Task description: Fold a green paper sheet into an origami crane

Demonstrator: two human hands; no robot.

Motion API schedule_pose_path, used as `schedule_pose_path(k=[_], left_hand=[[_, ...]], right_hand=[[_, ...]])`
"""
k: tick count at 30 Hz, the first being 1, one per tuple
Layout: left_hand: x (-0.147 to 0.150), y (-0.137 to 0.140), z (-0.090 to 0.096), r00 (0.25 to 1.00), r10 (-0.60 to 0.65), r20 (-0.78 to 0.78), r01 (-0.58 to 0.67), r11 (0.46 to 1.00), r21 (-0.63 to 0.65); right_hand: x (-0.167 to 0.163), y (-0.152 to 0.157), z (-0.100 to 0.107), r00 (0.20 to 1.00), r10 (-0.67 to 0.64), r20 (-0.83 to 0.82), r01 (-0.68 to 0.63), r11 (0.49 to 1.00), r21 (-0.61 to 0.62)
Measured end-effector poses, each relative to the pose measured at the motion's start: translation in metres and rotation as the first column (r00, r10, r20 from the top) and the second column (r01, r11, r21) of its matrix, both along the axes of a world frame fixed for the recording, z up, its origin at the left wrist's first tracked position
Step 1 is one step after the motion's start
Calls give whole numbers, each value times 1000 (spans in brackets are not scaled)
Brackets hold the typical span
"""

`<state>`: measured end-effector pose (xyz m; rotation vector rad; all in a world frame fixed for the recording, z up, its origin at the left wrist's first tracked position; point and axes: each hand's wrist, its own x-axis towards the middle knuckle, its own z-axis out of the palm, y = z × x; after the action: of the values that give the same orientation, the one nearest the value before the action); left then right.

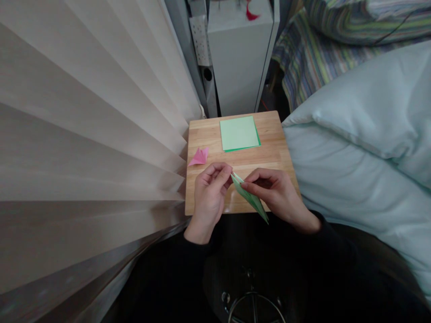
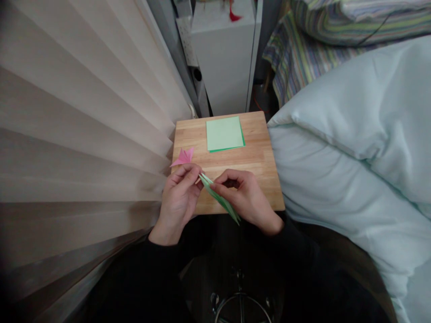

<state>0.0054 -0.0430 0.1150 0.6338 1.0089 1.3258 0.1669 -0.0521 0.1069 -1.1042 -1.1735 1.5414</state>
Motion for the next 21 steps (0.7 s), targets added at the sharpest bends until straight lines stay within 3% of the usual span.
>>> schedule_pose_path(k=[4,10,14,17,21], left_hand=[[-1,0,-2,996,-62,-70,64,997,33],[1,-1,-7,918,-84,-388,122,990,74],[-1,1,-5,879,-88,-468,140,987,78],[-2,1,-5,846,-151,-512,206,977,53],[-3,0,-6,804,-241,-544,295,956,11]], right_hand=[[0,2,-3,998,-63,-13,62,997,-40],[-1,5,-4,999,-26,-38,24,999,-41],[3,7,-8,998,-15,62,13,1000,19],[9,10,-11,993,-60,99,53,996,68],[12,13,-9,996,-27,88,22,998,57]])
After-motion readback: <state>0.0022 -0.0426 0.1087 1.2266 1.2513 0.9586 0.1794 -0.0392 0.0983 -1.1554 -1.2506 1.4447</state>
